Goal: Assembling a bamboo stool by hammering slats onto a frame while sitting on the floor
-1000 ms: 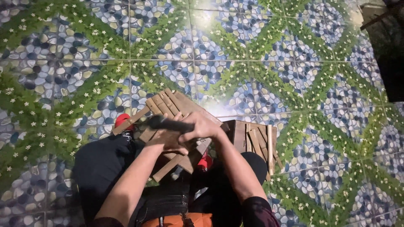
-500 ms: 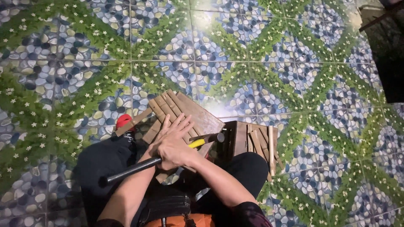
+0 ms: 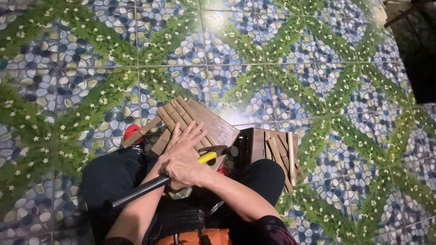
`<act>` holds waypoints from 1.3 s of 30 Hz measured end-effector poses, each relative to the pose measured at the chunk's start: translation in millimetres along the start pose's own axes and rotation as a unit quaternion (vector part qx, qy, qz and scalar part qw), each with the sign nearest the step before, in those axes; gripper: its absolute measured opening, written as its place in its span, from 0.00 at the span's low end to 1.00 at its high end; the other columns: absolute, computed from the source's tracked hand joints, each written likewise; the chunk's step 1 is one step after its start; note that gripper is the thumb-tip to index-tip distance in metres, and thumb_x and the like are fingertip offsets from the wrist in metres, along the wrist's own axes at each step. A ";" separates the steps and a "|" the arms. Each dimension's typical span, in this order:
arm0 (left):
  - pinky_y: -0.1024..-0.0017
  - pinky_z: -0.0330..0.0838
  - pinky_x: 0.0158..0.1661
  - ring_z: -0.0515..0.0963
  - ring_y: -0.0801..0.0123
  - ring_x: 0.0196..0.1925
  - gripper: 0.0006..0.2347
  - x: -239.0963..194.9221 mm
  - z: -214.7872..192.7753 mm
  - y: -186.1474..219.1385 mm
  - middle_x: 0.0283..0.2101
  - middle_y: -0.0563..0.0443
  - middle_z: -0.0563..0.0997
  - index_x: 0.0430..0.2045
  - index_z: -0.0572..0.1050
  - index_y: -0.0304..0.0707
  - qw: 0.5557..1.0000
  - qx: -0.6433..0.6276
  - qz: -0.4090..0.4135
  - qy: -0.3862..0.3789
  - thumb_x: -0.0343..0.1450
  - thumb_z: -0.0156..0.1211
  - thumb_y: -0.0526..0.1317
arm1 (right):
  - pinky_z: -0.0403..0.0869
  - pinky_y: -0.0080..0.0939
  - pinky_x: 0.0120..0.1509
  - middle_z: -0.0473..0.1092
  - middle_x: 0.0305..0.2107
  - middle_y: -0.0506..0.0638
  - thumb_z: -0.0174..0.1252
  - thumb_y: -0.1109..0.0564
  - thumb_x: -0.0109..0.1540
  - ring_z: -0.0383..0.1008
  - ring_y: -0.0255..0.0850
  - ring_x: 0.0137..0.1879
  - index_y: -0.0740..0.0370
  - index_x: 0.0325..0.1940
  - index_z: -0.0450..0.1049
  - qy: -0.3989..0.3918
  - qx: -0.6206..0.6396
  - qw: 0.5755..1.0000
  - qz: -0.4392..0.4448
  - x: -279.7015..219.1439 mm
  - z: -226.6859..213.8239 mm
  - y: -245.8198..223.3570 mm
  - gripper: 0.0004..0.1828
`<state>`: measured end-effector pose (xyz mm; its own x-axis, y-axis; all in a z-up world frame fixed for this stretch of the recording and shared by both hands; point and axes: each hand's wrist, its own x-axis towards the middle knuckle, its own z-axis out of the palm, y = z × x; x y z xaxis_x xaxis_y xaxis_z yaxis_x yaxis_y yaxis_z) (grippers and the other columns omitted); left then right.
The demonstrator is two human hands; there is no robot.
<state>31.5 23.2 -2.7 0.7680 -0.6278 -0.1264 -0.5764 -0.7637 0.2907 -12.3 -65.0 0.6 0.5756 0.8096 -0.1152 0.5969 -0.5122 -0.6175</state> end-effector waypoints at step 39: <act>0.38 0.14 0.67 0.28 0.64 0.78 0.55 6.8 -67.1 27.1 0.78 0.55 0.32 0.73 0.41 0.58 0.986 0.018 -0.047 -0.161 0.53 0.61 0.75 | 0.61 0.71 0.44 0.66 0.47 0.54 0.58 0.61 0.58 0.57 0.67 0.62 0.55 0.37 0.73 0.008 -0.085 0.991 0.105 -147.1 -121.7 -99.7 0.04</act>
<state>39.8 8.3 68.0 0.6934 -0.5650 -0.4473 -0.5209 -0.8219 0.2306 -88.5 -167.8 173.9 0.7046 0.6764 -0.2146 0.5482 -0.7108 -0.4407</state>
